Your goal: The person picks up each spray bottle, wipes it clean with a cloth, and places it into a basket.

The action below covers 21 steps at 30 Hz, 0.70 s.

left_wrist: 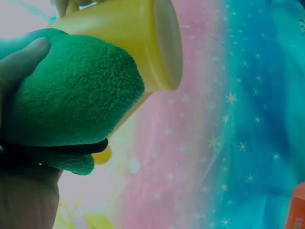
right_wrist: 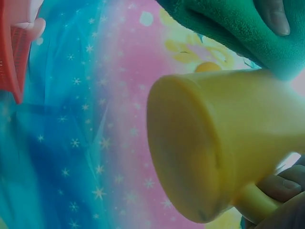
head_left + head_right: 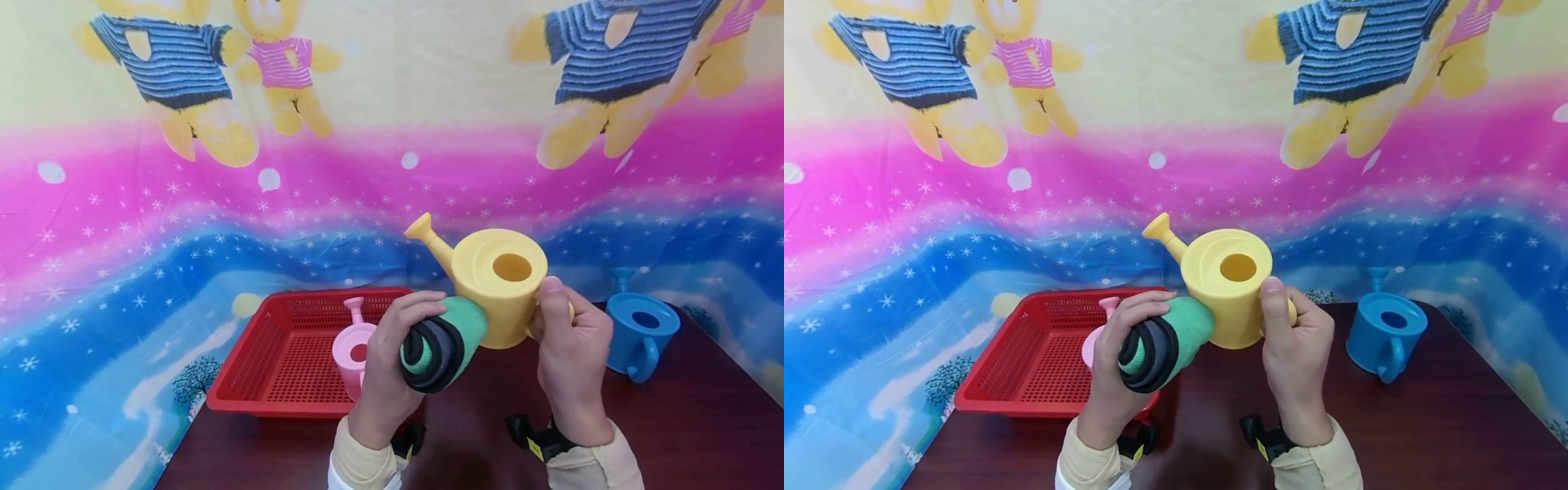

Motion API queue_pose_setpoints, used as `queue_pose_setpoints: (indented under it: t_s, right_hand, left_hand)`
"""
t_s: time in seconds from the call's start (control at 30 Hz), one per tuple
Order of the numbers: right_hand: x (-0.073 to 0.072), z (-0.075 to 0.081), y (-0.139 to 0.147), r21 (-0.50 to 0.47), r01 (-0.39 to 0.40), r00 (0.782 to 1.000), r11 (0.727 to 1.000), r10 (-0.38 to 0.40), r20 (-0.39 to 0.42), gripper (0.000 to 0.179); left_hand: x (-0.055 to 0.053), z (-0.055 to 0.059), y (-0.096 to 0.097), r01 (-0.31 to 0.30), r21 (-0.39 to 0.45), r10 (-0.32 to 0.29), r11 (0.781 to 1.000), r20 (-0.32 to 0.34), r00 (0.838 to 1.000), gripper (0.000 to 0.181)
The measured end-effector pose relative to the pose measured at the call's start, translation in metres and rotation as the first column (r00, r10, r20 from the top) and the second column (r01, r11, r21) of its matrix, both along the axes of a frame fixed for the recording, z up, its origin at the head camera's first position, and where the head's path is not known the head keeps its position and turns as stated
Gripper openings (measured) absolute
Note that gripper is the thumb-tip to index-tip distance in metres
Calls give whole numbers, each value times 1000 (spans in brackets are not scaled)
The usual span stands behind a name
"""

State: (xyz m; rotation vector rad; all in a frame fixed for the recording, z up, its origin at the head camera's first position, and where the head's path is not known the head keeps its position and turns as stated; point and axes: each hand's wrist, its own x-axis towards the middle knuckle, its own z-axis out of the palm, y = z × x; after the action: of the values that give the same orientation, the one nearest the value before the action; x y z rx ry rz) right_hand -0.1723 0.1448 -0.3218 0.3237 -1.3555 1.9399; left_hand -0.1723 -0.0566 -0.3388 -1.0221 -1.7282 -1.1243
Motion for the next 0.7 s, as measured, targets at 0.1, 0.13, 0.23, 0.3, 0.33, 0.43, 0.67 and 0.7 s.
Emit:
queue_pose_setpoints:
  t_s: [0.1,0.13,0.23,0.3,0.33,0.43,0.67,0.7]
  right_hand:
    - [0,-1,0,42,39,997,998,-42,67,51]
    - [0,-1,-1,58,56,994,997,-61,87,50]
    - [0,-3,0,130,112,984,985,-128,121,50]
    - [1,-3,1,177,144,977,974,-169,134,50]
    - [2,-3,1,200,159,973,967,-188,136,51]
    - [3,-2,2,244,188,964,951,-226,139,51]
    - [3,-2,3,149,126,988,981,-137,64,48]
    - [3,-2,4,126,114,991,985,-121,53,48]
  left_hand:
    - [0,0,-2,-31,-4,31,1000,-31,999,68]
    - [-1,0,-3,-45,-5,45,999,-43,998,67]
    - [-1,1,-4,-79,-5,79,997,-57,995,62]
    - [-1,2,-6,-95,-2,95,995,-54,994,61]
    - [0,2,-7,-97,2,97,995,-48,994,61]
    - [-1,3,-11,-108,16,108,994,-39,993,61]
    - [-2,2,-12,-107,-15,107,994,-29,994,62]
    - [-2,1,-11,-107,-28,106,994,-27,994,62]
